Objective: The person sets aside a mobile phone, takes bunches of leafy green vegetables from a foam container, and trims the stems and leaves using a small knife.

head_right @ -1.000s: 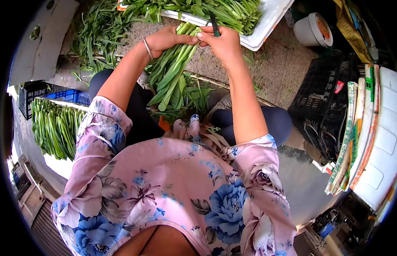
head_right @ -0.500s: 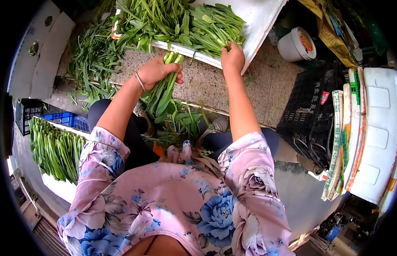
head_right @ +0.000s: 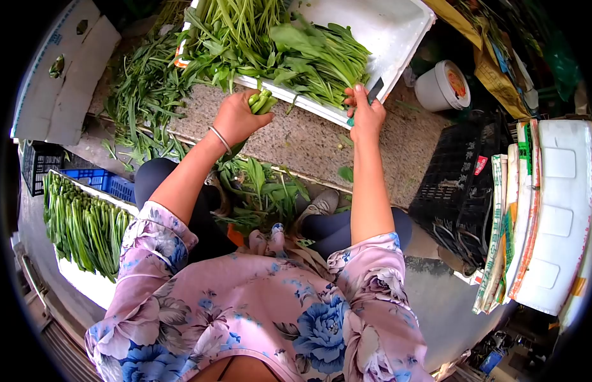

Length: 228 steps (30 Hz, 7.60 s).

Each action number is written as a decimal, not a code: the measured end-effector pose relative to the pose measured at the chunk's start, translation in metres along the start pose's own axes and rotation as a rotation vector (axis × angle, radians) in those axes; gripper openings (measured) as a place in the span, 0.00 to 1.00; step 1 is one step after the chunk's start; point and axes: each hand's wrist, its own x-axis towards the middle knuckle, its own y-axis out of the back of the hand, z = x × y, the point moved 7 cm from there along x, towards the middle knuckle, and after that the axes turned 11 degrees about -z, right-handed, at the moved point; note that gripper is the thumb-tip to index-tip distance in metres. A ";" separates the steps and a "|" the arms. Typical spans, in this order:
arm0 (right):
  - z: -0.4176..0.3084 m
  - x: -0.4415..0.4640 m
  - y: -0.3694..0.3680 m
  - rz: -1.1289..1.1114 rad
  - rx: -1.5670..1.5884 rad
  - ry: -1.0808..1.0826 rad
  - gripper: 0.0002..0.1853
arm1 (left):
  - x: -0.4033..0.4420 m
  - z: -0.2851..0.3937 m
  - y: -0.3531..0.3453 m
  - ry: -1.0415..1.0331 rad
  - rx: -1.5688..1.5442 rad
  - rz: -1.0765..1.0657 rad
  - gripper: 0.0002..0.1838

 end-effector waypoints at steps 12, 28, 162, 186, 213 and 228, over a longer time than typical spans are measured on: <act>0.005 -0.091 -0.034 -0.451 -0.504 0.019 0.11 | -0.019 0.036 -0.038 -0.381 0.039 -0.181 0.16; 0.040 -0.118 -0.065 -0.485 0.093 -0.204 0.12 | -0.008 -0.003 -0.055 0.040 -0.444 -0.432 0.16; 0.007 -0.003 -0.008 0.068 -1.109 0.204 0.13 | -0.009 -0.005 -0.037 0.129 -1.065 -0.162 0.23; 0.023 -0.074 -0.056 -0.438 -0.177 -0.185 0.09 | -0.023 0.038 -0.041 -0.394 0.169 -0.176 0.22; 0.035 -0.108 -0.069 -0.405 0.099 -0.175 0.18 | -0.011 0.002 -0.054 -0.174 -0.184 -0.291 0.25; 0.058 -0.094 -0.058 -0.249 0.201 -0.240 0.12 | -0.016 0.006 -0.051 -0.020 -0.381 -0.435 0.20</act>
